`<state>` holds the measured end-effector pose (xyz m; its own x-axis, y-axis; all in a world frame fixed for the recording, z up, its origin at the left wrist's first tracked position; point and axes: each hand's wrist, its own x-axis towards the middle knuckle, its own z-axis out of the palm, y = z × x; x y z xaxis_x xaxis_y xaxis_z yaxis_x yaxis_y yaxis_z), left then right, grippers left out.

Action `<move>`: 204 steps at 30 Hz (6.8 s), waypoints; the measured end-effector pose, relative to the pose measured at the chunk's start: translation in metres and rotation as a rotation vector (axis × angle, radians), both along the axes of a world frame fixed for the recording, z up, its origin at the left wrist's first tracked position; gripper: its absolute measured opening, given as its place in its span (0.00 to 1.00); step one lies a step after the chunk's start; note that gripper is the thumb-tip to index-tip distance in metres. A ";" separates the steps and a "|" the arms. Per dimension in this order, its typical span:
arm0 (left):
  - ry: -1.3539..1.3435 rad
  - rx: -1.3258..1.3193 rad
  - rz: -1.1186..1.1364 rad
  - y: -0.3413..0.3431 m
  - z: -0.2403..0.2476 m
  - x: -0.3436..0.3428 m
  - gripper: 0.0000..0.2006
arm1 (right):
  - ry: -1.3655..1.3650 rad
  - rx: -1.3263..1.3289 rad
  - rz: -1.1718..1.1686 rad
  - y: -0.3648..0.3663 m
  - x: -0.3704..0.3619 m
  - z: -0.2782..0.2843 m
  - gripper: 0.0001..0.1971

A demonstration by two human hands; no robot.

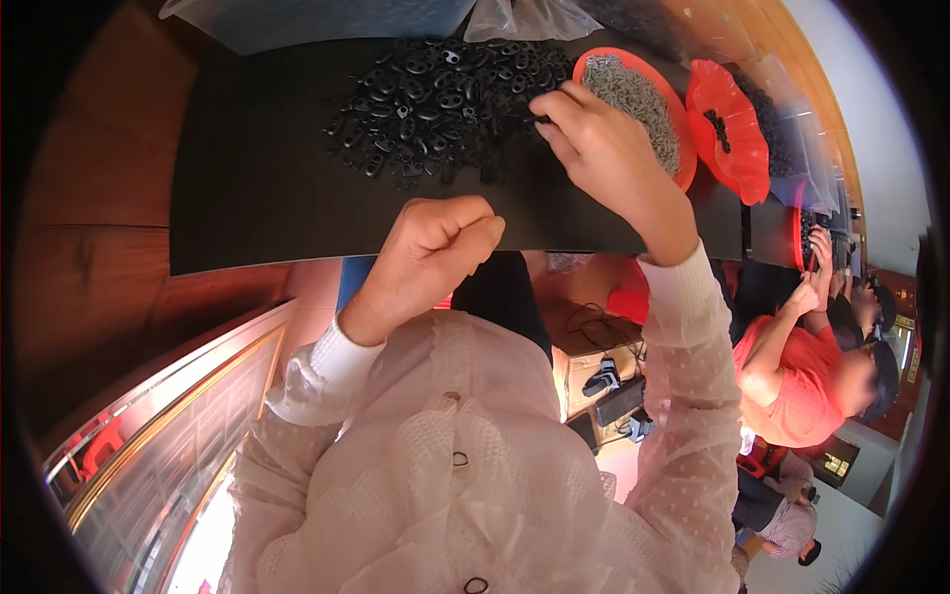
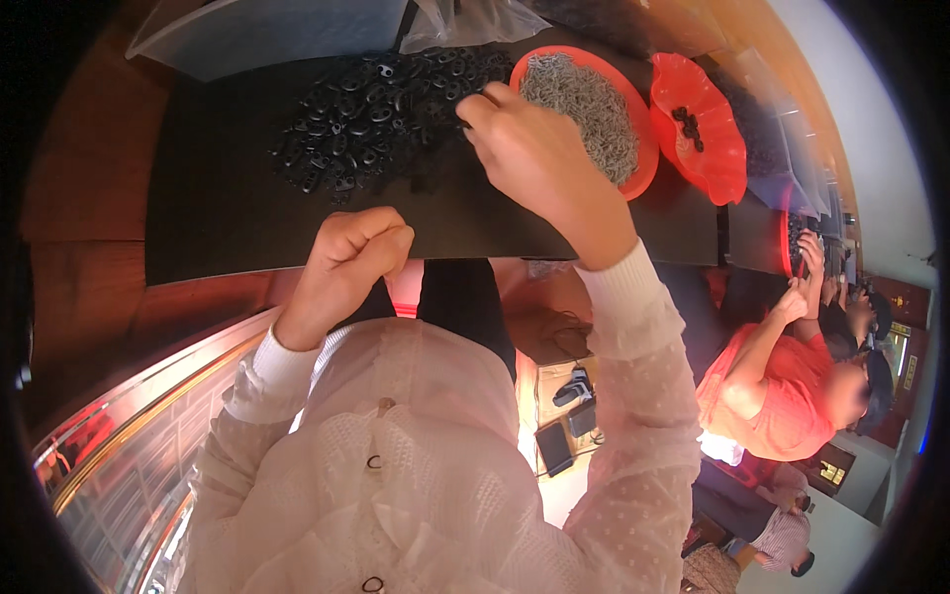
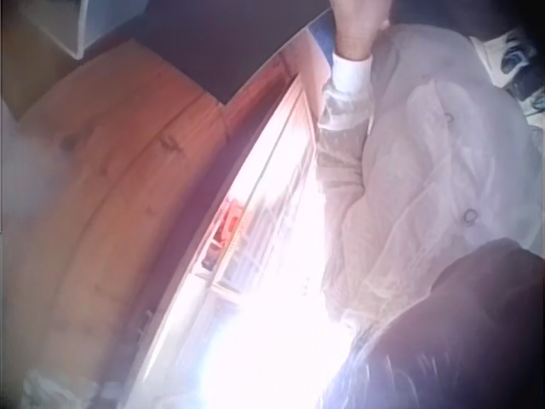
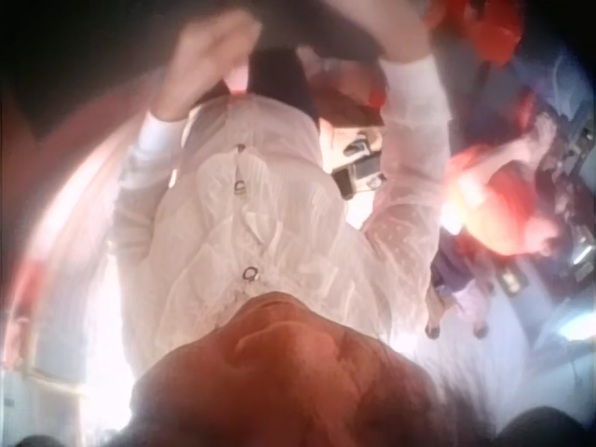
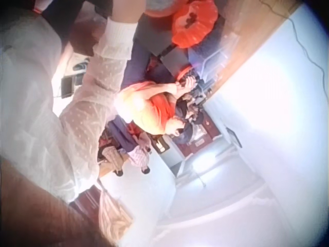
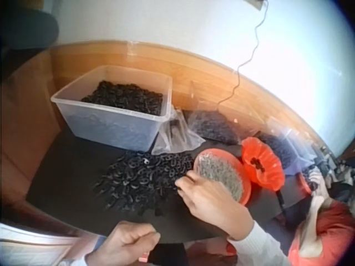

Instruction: The person picks up small black plastic clips and metal screws from a table and inserts the screws into the clips by hand. The person works continuously, handling the components one at a time and placing the assembled units into a pile on the table.

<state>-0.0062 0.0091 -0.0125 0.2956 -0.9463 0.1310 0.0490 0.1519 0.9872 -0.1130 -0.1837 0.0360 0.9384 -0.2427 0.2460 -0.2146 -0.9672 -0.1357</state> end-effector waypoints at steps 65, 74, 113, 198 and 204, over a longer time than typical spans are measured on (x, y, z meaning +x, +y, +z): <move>-0.175 0.025 -0.027 0.007 -0.003 0.002 0.10 | 0.062 0.030 -0.010 0.040 -0.009 -0.009 0.05; -0.098 0.001 0.017 0.003 0.001 0.002 0.10 | 0.110 -0.272 0.075 0.039 0.003 -0.018 0.03; 0.333 0.312 0.005 -0.001 0.018 0.011 0.17 | -0.393 0.407 0.203 0.076 -0.012 -0.018 0.08; 0.007 0.140 0.064 0.000 0.005 0.000 0.05 | -0.073 0.442 -0.382 -0.080 -0.070 -0.003 0.07; 0.003 0.126 0.068 -0.001 0.005 0.000 0.05 | 0.003 0.183 -0.316 -0.081 -0.074 0.000 0.06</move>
<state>-0.0062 0.0085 -0.0074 0.3602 -0.9328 0.0118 0.0455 0.0302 0.9985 -0.1871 -0.2647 0.0356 0.8106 -0.5607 0.1691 -0.4997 -0.8127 -0.2996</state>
